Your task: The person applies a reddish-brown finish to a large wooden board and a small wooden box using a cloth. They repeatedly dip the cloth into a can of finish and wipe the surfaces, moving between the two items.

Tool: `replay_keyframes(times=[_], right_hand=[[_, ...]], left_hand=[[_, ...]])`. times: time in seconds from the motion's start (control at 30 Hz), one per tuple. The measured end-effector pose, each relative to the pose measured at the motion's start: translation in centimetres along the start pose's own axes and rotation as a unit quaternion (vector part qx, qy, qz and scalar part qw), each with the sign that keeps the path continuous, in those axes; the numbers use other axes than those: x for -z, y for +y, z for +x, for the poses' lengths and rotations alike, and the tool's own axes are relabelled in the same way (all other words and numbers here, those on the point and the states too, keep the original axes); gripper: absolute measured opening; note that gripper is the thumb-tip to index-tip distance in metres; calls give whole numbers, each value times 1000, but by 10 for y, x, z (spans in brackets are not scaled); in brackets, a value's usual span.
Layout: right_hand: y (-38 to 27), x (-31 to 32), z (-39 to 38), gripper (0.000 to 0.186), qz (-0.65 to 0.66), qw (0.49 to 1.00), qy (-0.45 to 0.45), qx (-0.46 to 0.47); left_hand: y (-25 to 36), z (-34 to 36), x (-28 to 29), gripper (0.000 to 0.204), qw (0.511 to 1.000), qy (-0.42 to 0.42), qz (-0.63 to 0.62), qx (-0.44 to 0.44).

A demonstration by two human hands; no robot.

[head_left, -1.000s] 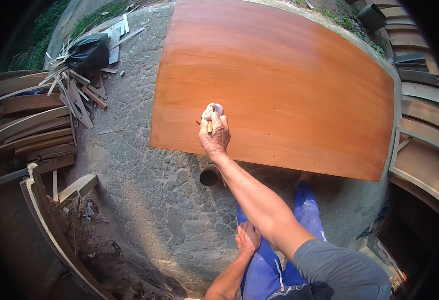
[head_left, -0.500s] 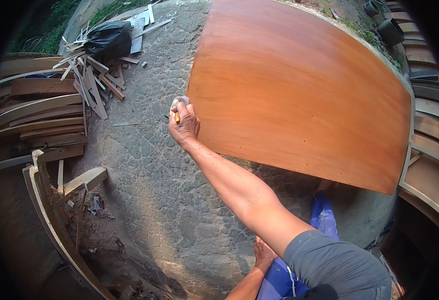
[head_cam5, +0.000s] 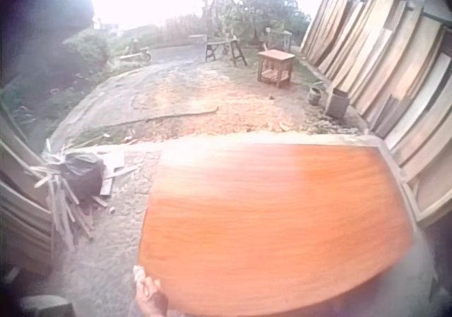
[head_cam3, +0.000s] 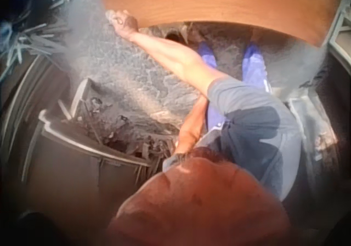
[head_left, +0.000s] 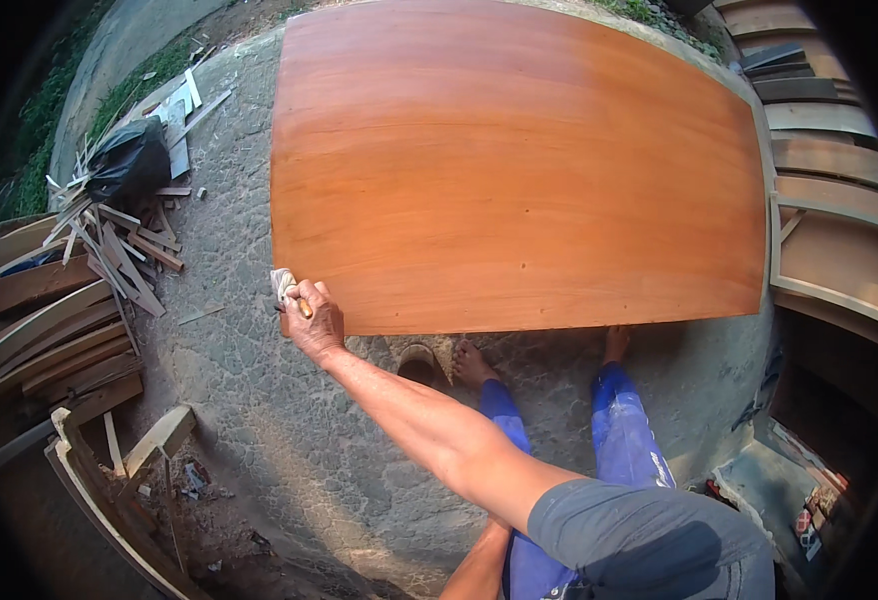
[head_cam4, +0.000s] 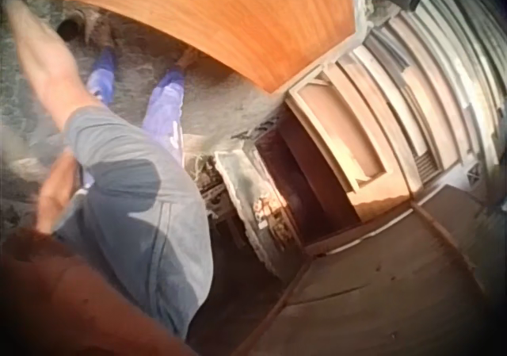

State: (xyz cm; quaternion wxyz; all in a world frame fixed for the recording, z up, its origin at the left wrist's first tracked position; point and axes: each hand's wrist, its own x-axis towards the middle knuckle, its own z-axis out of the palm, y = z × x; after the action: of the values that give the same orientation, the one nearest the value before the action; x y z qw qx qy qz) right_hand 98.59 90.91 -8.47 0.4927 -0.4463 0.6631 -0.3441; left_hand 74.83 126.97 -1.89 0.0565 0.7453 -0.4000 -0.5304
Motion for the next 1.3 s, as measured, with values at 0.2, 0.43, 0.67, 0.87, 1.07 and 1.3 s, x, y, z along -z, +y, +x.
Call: replay_keyframes(times=[0.2,0.43,0.67,0.87,1.07,1.3], right_hand=[[32,163,-11,10,-16,999,29,21],[96,421,-6,12,-73,982,170,-25],[159,634,3,11,-83,963,255,1],[215,822,9,14,-157,931,330,-17],[260,960,27,13,-195,906,375,-21],[299,1066,30,12,-227,872,429,-59]], left_hand=[[26,13,8,49,998,21,20,47],[90,29,-15,36,978,-34,199,57],[127,29,-55,38,951,-54,298,60],[154,32,-91,38,922,-90,366,85],[152,29,-123,38,897,-91,423,94],[142,21,-153,38,889,-87,440,98]])
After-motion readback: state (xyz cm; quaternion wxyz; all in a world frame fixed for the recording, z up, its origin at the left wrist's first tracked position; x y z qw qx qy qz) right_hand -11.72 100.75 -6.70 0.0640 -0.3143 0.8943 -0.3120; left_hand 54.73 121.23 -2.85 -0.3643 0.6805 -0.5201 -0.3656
